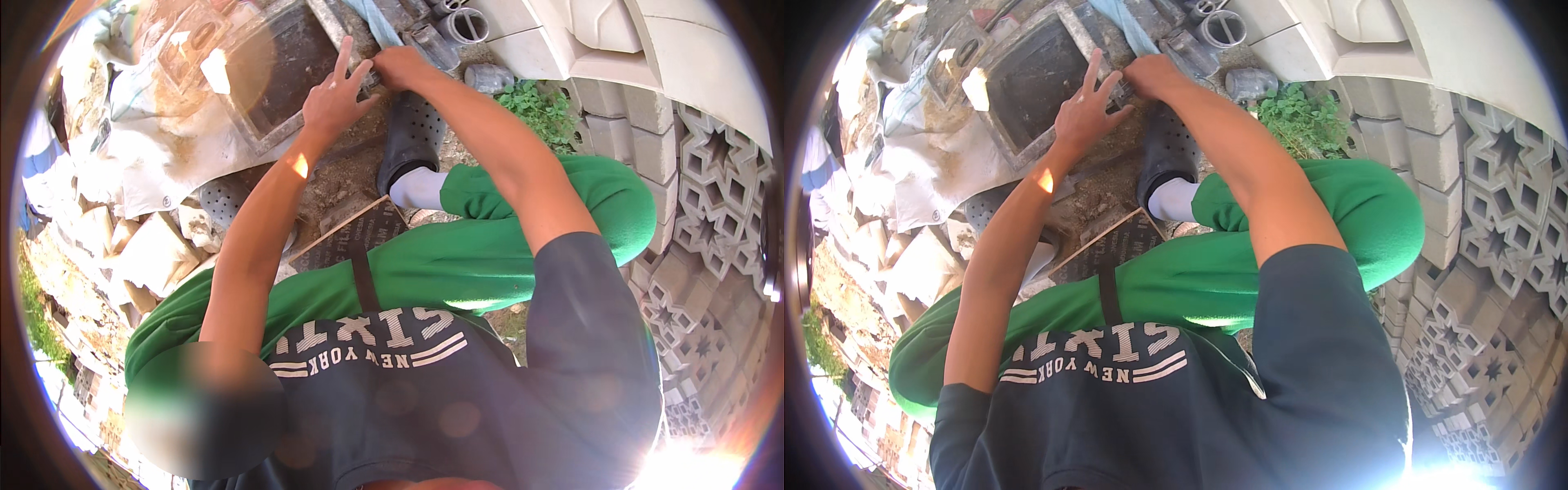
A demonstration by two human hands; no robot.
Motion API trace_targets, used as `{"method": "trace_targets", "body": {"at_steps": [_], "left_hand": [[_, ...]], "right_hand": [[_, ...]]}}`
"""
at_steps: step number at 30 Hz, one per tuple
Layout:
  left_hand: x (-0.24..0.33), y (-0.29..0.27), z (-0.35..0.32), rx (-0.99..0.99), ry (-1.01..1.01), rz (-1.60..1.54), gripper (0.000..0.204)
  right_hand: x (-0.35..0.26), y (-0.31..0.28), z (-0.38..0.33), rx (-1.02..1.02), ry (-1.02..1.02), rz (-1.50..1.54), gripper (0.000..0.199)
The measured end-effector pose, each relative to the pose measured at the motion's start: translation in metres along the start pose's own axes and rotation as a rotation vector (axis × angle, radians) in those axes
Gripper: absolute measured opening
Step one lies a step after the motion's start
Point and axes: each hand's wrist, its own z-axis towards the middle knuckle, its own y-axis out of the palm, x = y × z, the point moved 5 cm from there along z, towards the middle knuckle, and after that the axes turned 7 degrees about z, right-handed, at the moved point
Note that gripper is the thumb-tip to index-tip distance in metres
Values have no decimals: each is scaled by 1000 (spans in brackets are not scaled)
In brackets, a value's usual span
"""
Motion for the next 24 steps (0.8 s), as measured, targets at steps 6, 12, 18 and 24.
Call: {"method": "trace_targets", "body": {"at_steps": [6,12,18,24], "left_hand": [[-10,-2,-11,0,-18,-128,63],[-101,-57,-45,792,-169,-83,42],[-204,-20,-69,460,-977,-657,64],[-224,-1,-86,356,-830,-670,43]], "right_hand": [[2,-3,3,-136,-119,110,39],[39,-37,50,87,-27,631,62],[-13,-41,97,563,92,838,99],[-40,-52,90,320,70,1209,79]]}}
